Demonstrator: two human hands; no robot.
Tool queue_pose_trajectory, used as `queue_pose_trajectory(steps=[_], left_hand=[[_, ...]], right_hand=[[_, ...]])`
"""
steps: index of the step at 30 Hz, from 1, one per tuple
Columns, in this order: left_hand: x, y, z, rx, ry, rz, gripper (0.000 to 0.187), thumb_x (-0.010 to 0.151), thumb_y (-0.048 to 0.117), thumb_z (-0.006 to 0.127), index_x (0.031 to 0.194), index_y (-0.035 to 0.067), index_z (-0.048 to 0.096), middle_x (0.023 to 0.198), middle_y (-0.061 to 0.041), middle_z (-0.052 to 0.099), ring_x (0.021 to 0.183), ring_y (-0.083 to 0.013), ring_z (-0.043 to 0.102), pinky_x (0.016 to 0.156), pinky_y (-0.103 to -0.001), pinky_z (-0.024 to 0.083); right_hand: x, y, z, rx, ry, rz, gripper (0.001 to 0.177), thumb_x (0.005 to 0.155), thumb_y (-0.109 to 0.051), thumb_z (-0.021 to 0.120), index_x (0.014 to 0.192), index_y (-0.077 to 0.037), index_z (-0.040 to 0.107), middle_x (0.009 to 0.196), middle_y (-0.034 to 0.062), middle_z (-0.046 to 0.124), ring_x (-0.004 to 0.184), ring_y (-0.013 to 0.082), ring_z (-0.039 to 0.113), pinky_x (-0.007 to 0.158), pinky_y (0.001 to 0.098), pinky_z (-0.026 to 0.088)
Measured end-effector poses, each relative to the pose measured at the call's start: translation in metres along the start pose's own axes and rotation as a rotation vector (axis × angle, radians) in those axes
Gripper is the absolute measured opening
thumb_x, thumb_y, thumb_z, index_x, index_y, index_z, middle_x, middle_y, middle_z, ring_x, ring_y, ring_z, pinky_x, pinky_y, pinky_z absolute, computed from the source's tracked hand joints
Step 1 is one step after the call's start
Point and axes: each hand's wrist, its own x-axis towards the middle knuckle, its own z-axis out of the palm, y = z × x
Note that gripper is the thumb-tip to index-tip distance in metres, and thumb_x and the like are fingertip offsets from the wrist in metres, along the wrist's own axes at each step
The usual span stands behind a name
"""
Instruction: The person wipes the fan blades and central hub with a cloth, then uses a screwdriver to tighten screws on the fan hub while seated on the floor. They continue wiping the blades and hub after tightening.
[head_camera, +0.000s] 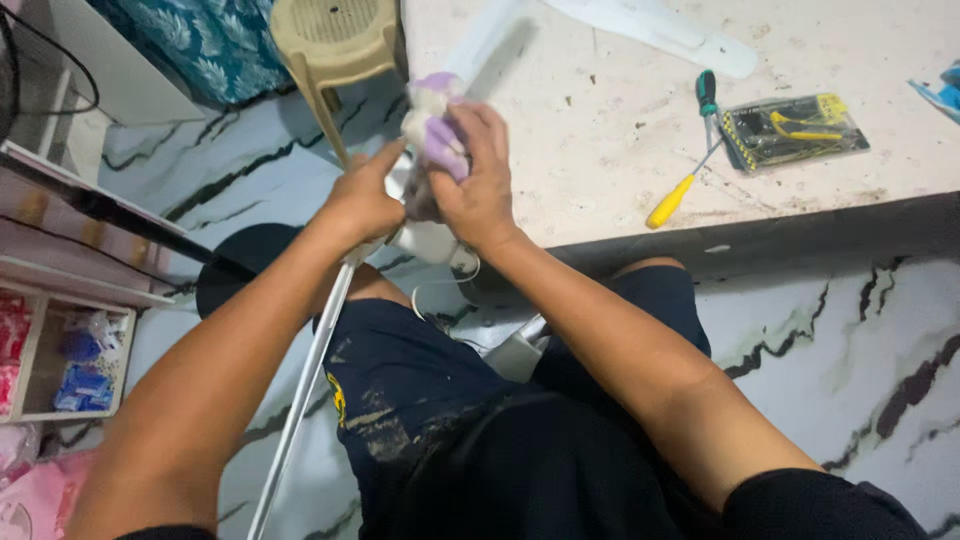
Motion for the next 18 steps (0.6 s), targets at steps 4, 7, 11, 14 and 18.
queue_pose_trajectory(steps=[4,7,11,14,18], left_hand=[[0.009,-0.011,-0.031,-0.212,-0.047,0.014,0.063,0.068,0.006,0.079,0.129,0.010,0.062,0.110,-0.017,0.074,0.100,-0.0331,0.073,0.086,-0.041,0.057],[0.014,-0.006,-0.063,-0.415,-0.105,-0.170,0.070,0.065,-0.003,0.076,0.132,0.012,0.060,0.104,-0.009,0.073,0.094,-0.0267,0.071,0.077,-0.040,0.057],[0.009,0.007,-0.080,-0.694,-0.157,-0.258,0.063,0.072,-0.009,0.072,0.131,0.007,0.059,0.105,-0.011,0.070,0.093,-0.0270,0.071,0.077,-0.042,0.060],[0.016,0.015,-0.090,-0.980,-0.199,-0.272,0.062,0.076,-0.012,0.067,0.135,0.005,0.055,0.112,-0.014,0.070,0.098,-0.0290,0.074,0.084,-0.043,0.064],[0.021,0.017,-0.089,-1.173,-0.293,-0.241,0.064,0.079,-0.012,0.064,0.140,0.002,0.050,0.120,-0.016,0.069,0.106,-0.0304,0.074,0.090,-0.045,0.059]], right_hand=[[0.009,-0.015,0.003,-0.047,-0.225,0.227,0.048,0.084,-0.018,0.068,0.129,-0.004,0.061,0.118,0.0192,0.068,0.110,0.0352,0.069,0.098,0.0403,0.054],[0.027,-0.022,0.002,-0.072,-0.380,0.235,0.042,0.090,-0.028,0.066,0.127,-0.010,0.065,0.106,0.0147,0.076,0.100,0.0345,0.076,0.090,0.0428,0.058],[0.040,-0.048,-0.002,-0.521,-0.336,-0.107,0.049,0.090,-0.047,0.067,0.120,-0.009,0.067,0.098,0.0179,0.076,0.089,0.0404,0.072,0.076,0.0587,0.049],[0.067,-0.071,-0.014,-0.724,-0.438,0.052,0.059,0.089,-0.061,0.062,0.113,-0.007,0.066,0.084,0.0212,0.073,0.078,0.0411,0.071,0.065,0.0592,0.048],[0.083,-0.092,-0.034,-0.800,-0.407,-0.020,0.064,0.088,-0.066,0.069,0.101,-0.003,0.067,0.074,0.0216,0.070,0.072,0.0425,0.070,0.058,0.0533,0.052]])
